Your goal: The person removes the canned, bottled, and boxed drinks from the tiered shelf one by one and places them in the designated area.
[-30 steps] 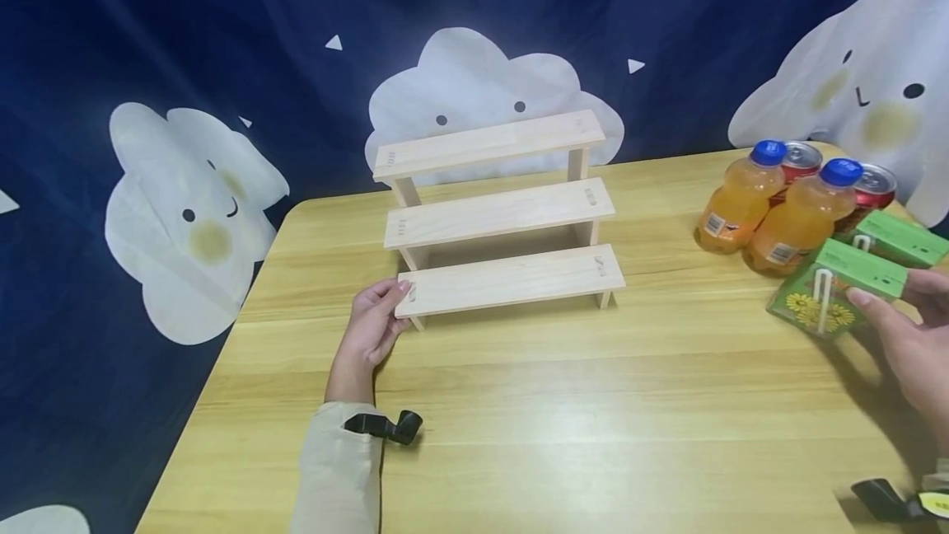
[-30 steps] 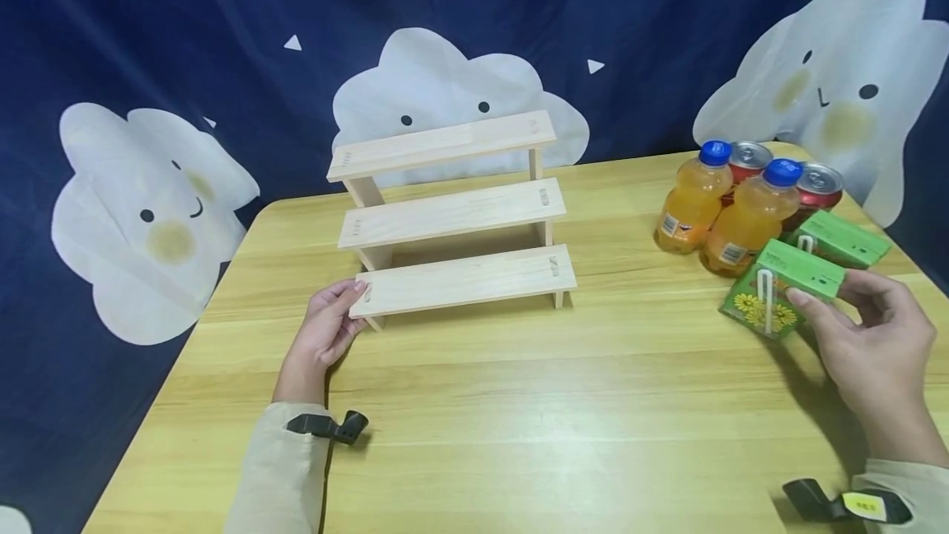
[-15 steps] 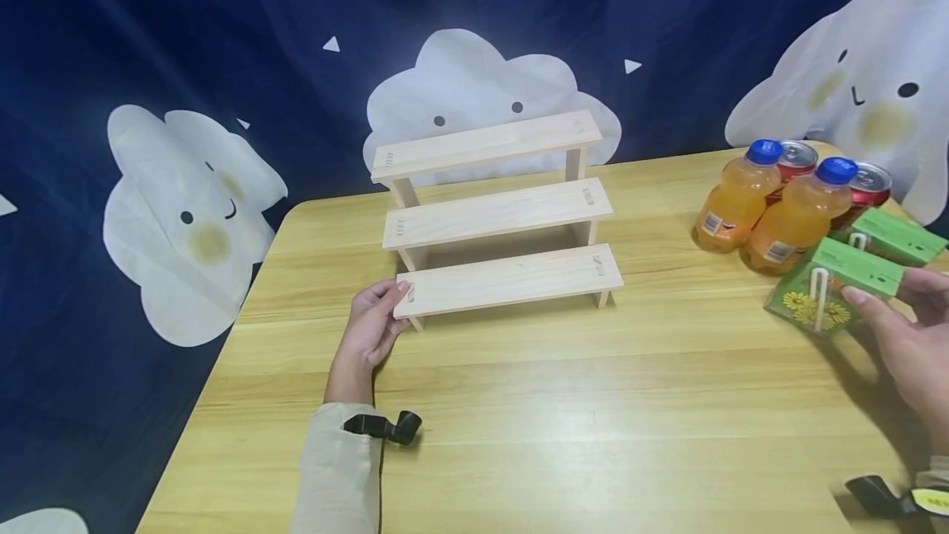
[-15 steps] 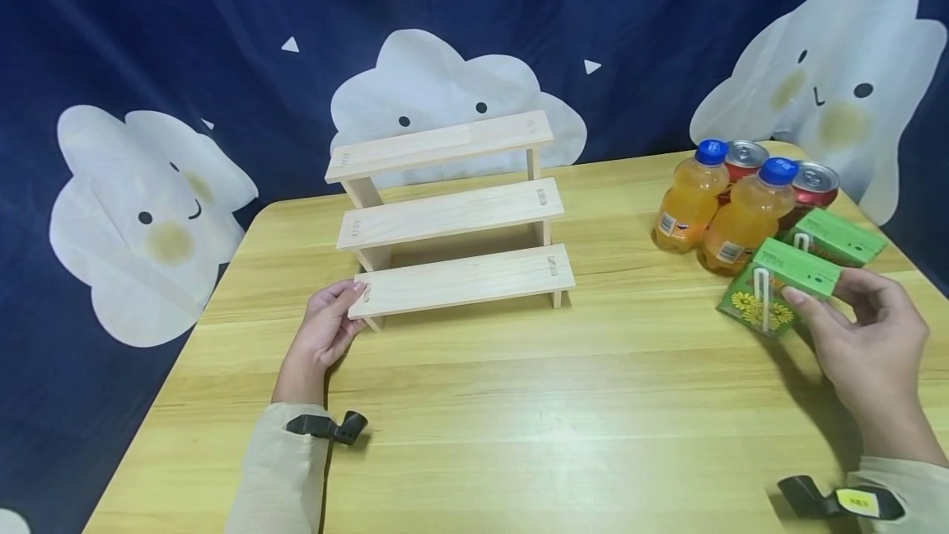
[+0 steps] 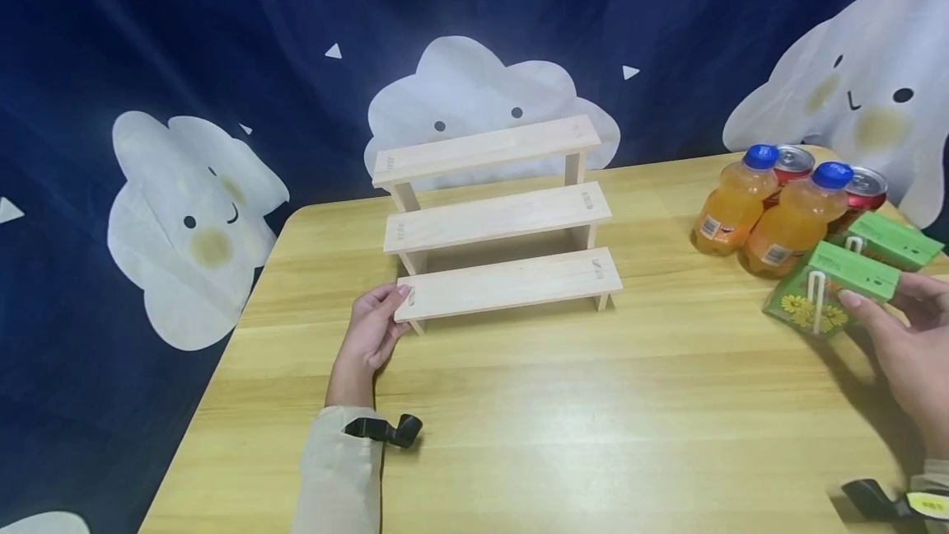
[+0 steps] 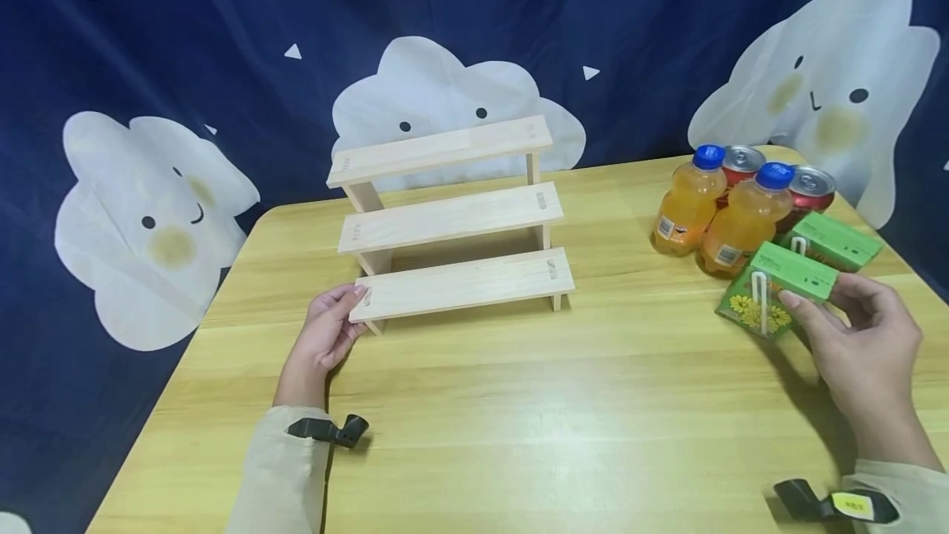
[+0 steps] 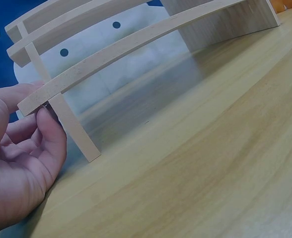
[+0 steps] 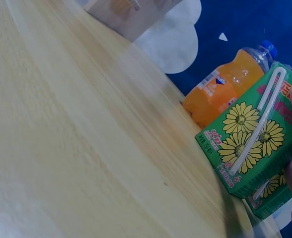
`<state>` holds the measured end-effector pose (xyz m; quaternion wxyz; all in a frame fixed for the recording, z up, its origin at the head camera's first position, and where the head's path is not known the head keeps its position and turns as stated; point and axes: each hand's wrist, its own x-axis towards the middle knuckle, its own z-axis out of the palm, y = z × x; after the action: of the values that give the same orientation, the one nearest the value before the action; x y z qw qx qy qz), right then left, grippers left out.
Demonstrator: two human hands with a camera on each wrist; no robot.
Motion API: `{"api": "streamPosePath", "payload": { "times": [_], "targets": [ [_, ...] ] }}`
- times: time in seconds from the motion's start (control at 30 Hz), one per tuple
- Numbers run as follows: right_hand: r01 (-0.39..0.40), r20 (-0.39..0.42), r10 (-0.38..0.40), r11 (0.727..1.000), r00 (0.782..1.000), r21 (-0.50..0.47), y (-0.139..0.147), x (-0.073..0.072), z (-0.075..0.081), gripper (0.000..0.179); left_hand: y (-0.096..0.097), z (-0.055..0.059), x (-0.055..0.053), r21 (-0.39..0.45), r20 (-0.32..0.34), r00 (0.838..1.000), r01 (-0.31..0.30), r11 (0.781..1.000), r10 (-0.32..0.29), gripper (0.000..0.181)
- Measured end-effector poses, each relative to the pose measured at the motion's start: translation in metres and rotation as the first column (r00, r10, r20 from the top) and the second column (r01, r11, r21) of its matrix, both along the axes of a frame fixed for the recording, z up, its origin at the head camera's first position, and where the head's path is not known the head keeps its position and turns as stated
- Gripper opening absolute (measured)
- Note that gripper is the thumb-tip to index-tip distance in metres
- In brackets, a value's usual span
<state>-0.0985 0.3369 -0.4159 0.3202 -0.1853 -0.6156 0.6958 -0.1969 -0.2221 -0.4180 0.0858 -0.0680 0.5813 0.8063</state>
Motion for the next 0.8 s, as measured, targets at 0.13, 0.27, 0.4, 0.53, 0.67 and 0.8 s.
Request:
{"api": "streamPosePath", "payload": {
  "times": [0.13,0.27,0.4,0.53,0.67,0.8],
  "targets": [
    [0.003,0.034,-0.004,0.999,0.999,0.043,0.000,0.000,-0.002,0.045,0.001,-0.001,-0.001,-0.007,-0.008,1.000,-0.002,1.000,0.002,0.017],
    [0.016,0.136,-0.036,0.989,0.990,0.148,-0.001,-0.001,-0.003,0.045,0.000,-0.001,-0.003,-0.006,-0.009,1.000,-0.005,1.000,0.005,0.019],
    [-0.005,0.182,-0.028,0.984,0.983,0.179,0.000,0.000,-0.005,0.046,-0.002,-0.002,-0.003,-0.009,0.003,1.000,-0.009,1.000,0.009,0.021],
    [-0.005,0.109,-0.006,0.994,0.994,0.106,0.001,-0.002,-0.003,0.044,-0.002,-0.003,-0.003,-0.012,-0.004,1.000,-0.019,1.000,0.019,0.020],
    [0.013,0.084,-0.025,0.989,0.996,0.148,0.003,-0.004,0.012,0.037,0.000,-0.005,-0.004,-0.009,-0.003,1.000,-0.016,1.000,0.016,0.022],
    [0.060,0.085,-0.100,0.923,0.991,0.380,-0.011,-0.008,0.040,0.032,-0.002,-0.005,-0.005,-0.102,0.008,1.000,-0.010,0.995,0.011,0.026]
  ]
}}
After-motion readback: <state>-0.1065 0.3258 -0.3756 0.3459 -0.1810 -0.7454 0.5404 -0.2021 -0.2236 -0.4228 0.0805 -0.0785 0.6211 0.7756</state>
